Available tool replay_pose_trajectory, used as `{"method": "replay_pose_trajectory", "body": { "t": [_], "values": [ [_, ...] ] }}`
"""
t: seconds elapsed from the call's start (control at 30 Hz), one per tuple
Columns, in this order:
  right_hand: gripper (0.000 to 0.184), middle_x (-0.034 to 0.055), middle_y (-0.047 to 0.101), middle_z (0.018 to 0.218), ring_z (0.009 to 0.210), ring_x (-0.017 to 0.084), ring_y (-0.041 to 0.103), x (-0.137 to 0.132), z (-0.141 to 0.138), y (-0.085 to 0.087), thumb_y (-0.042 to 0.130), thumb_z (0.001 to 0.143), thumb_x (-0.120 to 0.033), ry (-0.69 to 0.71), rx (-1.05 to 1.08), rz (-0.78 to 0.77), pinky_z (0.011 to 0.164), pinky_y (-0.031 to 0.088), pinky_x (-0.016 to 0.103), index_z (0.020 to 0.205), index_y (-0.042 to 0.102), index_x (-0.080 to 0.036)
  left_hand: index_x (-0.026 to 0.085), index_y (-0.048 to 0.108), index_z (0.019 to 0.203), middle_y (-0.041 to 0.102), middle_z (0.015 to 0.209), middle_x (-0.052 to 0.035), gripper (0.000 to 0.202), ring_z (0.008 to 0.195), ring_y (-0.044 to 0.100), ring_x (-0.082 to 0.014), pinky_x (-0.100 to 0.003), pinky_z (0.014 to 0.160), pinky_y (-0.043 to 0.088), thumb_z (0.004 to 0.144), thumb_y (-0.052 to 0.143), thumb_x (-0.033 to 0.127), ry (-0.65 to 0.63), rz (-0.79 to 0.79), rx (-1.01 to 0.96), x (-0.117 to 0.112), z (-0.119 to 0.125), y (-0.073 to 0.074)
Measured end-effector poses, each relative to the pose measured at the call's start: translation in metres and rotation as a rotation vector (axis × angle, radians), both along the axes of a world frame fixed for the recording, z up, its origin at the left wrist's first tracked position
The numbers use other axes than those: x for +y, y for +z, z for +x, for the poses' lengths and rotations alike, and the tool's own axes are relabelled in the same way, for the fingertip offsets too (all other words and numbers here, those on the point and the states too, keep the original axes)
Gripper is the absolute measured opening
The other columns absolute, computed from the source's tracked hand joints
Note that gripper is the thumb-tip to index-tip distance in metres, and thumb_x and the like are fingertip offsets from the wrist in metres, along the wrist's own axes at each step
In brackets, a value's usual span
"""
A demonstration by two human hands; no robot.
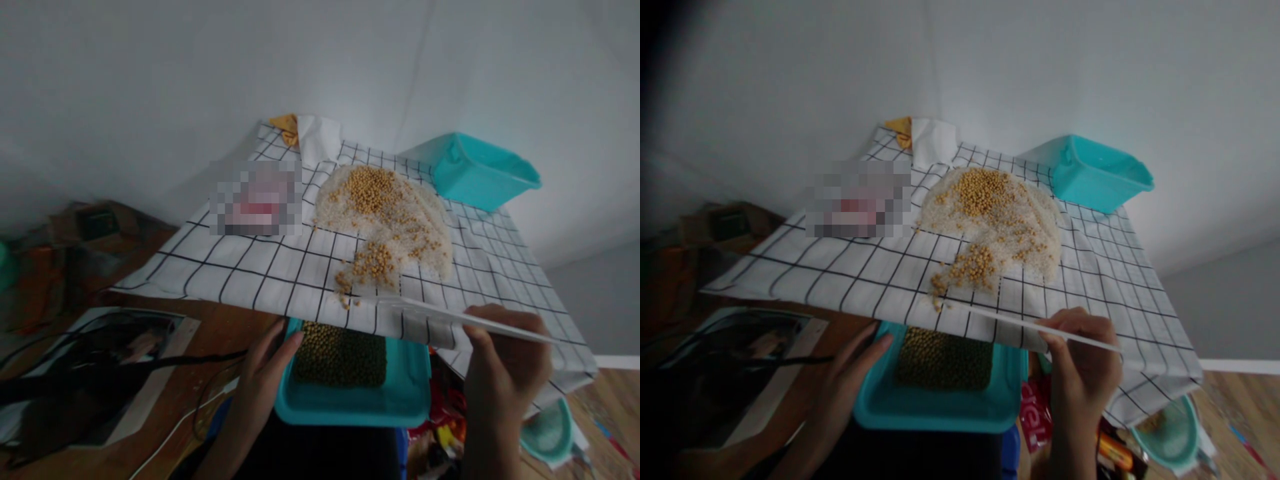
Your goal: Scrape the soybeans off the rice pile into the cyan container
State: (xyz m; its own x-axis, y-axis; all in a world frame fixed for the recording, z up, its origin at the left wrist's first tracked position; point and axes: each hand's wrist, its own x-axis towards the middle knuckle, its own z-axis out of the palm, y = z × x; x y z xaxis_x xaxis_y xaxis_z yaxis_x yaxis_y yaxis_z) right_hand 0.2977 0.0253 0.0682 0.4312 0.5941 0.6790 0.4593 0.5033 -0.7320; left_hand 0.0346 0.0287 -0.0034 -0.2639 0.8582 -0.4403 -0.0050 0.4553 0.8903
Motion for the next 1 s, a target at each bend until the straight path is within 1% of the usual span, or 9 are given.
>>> {"method": "replay_pose_trajectory", "body": {
  "t": [0.13,0.23,0.33,0.5,0.63,0.73,0.83,0.9,1.0],
  "values": [
    [0.023,-0.0021,0.061,0.067,0.070,0.017,0.059,0.000,0.001,-0.001,0.078,0.072,-0.016,0.034,0.006,0.013,0.072,0.046,0.034,0.071,0.055,-0.020,0.024,0.075,0.102,0.075,0.120,-0.0061,0.043,0.122,0.063,-0.0300,-0.038,0.108,0.045,0.069,0.070,0.052,-0.049,0.042,-0.018,0.001,0.001,0.003],
    [0.023,-0.0023,0.060,0.066,0.068,0.017,0.058,0.000,0.000,0.000,0.078,0.072,-0.017,0.054,0.011,0.005,0.071,0.046,0.034,0.071,0.055,-0.020,0.023,0.075,0.101,0.074,0.121,-0.0073,0.044,0.125,0.061,-0.0317,-0.040,0.110,0.043,0.066,0.073,0.051,-0.014,0.027,-0.015,0.000,-0.001,-0.001],
    [0.022,-0.0020,0.060,0.065,0.068,0.017,0.059,-0.002,-0.001,0.002,0.077,0.073,-0.022,0.059,0.008,-0.019,0.069,0.047,0.034,0.071,0.055,-0.020,0.023,0.075,0.101,0.074,0.121,-0.0070,0.045,0.126,0.060,-0.0311,-0.039,0.111,0.042,0.066,0.074,0.051,-0.015,0.030,-0.010,-0.001,-0.001,-0.004],
    [0.022,-0.0021,0.063,0.063,0.063,0.016,0.060,-0.009,-0.001,0.005,0.075,0.075,-0.023,0.125,0.010,-0.082,0.066,0.048,0.033,0.072,0.054,-0.021,0.025,0.075,0.103,0.076,0.119,-0.0044,0.038,0.121,0.064,-0.0280,-0.036,0.108,0.045,0.072,0.069,0.048,-0.047,0.064,-0.025,-0.001,0.004,0.006],
    [0.021,-0.0032,0.061,0.062,0.062,0.016,0.059,-0.010,0.002,0.005,0.075,0.074,-0.021,0.128,0.027,-0.031,0.065,0.046,0.032,0.073,0.054,-0.021,0.025,0.076,0.097,0.077,0.112,-0.0052,0.035,0.117,0.066,-0.0294,-0.038,0.106,0.046,0.071,0.070,0.047,-0.042,0.085,-0.009,0.001,0.004,0.008],
    [0.022,-0.0025,0.061,0.067,0.065,0.015,0.059,-0.008,0.006,0.003,0.078,0.072,-0.018,0.042,0.067,-0.005,0.066,0.044,0.031,0.073,0.056,-0.019,0.024,0.076,0.100,0.076,0.116,-0.0069,0.040,0.119,0.064,-0.0312,-0.041,0.108,0.045,0.069,0.072,0.049,-0.046,0.056,-0.034,0.000,0.000,0.002],
    [0.023,-0.0034,0.060,0.070,0.065,0.013,0.055,-0.003,0.008,0.001,0.082,0.069,-0.019,-0.146,0.112,-0.022,0.067,0.042,0.029,0.077,0.060,-0.018,0.023,0.074,0.104,0.072,0.125,-0.0085,0.044,0.126,0.060,-0.0319,-0.043,0.112,0.041,0.069,0.074,0.049,-0.018,0.010,-0.032,-0.002,-0.004,-0.007],
    [0.023,-0.0034,0.060,0.072,0.068,0.014,0.055,0.003,0.010,0.000,0.082,0.070,-0.021,-0.257,0.141,-0.019,0.070,0.042,0.030,0.081,0.062,-0.018,0.022,0.074,0.104,0.071,0.128,-0.0085,0.045,0.128,0.058,-0.0312,-0.041,0.113,0.040,0.067,0.076,0.049,-0.003,-0.001,-0.033,-0.002,-0.006,-0.012],
    [0.022,-0.0017,0.063,0.077,0.075,0.015,0.058,0.017,0.013,-0.001,0.081,0.071,-0.023,-0.328,0.206,0.007,0.077,0.044,0.032,0.082,0.062,-0.017,0.024,0.075,0.098,0.074,0.122,-0.0060,0.041,0.126,0.060,-0.0298,-0.036,0.111,0.042,0.065,0.076,0.048,-0.014,0.020,-0.030,0.000,-0.007,-0.014]
  ]
}}
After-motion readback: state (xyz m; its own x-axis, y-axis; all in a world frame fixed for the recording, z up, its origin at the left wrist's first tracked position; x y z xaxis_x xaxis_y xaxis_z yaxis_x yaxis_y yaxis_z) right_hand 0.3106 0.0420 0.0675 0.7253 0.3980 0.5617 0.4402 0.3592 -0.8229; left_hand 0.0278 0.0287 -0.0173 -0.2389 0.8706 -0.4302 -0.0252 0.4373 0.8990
